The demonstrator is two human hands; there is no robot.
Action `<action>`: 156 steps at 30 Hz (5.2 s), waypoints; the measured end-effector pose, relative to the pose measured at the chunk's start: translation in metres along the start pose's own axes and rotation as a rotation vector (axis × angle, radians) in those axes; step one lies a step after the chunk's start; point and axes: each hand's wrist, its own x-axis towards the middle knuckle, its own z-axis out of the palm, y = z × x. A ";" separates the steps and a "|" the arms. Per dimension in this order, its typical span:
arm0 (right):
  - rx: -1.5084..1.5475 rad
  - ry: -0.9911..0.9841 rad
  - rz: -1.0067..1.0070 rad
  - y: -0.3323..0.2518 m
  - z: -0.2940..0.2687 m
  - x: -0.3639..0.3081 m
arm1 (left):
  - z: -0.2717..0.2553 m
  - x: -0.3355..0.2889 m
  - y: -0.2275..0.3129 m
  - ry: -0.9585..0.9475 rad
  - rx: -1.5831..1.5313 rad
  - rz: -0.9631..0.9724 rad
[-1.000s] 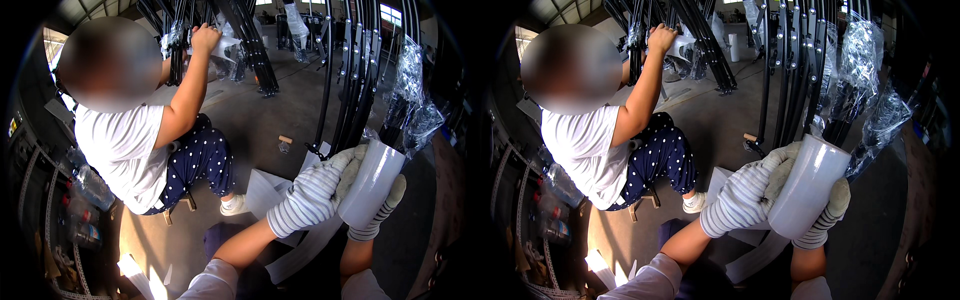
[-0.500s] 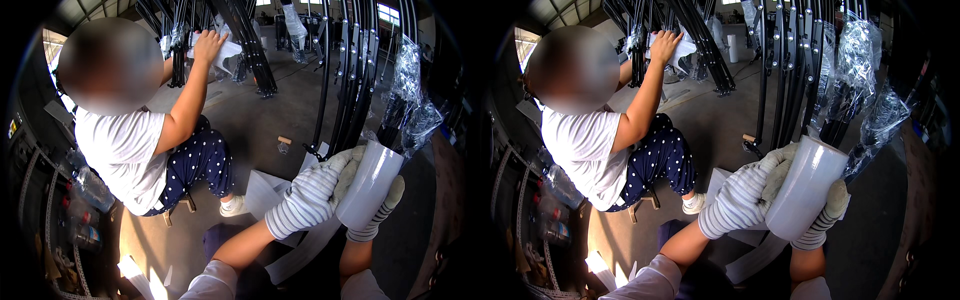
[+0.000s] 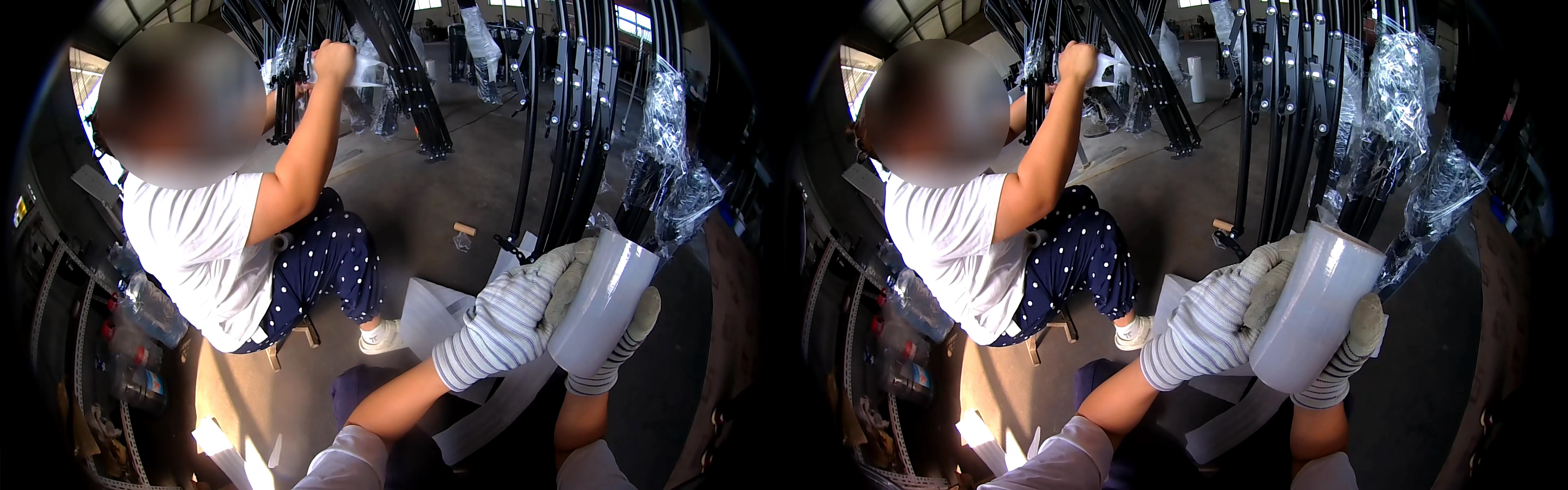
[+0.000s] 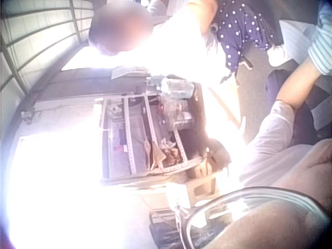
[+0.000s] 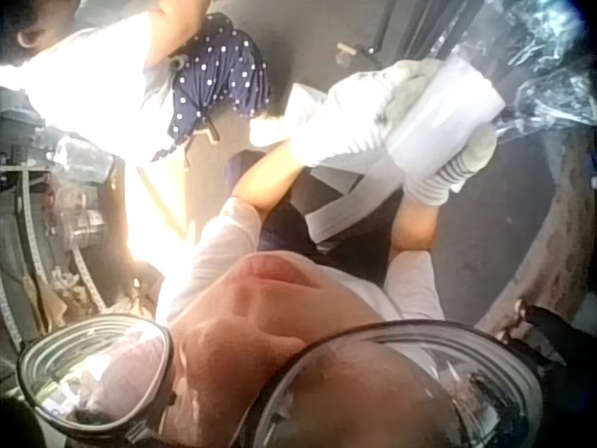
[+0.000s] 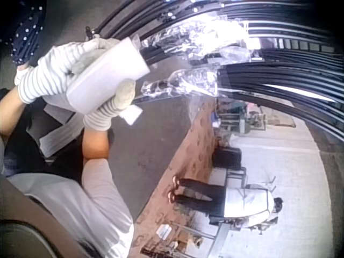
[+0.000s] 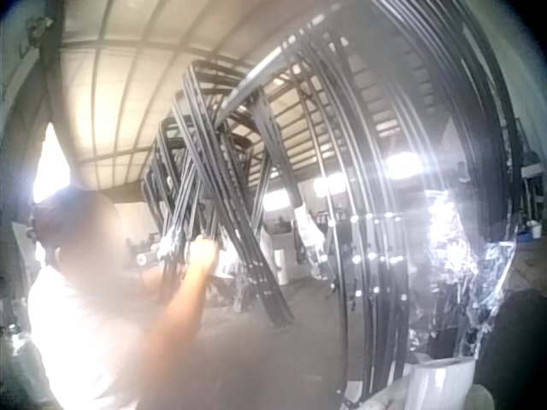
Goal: The person uses a roll of plastic wrap to cover joints and sections of several black metal frames suspended from a rack. The person wraps each frame by hand, ensuring the plastic adheres firmly to the metal structure.
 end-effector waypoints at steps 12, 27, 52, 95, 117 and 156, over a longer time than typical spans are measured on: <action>0.040 -0.019 -0.023 0.001 0.001 0.002 | 0.002 0.003 0.000 -0.004 -0.125 0.014; -0.055 0.014 -0.036 0.001 -0.002 0.002 | 0.010 -0.002 -0.014 0.042 0.023 0.034; -0.190 0.233 -0.048 0.001 0.018 -0.001 | 0.004 -0.006 0.000 0.021 -0.008 0.021; -0.167 0.280 -0.070 0.004 0.017 -0.001 | 0.004 -0.001 -0.001 0.052 -0.072 0.088; -0.200 0.289 -0.052 0.002 0.018 0.000 | 0.009 -0.004 -0.012 0.054 0.044 0.078; -0.095 0.062 -0.066 0.004 -0.006 0.001 | 0.011 -0.001 -0.010 0.045 0.021 0.085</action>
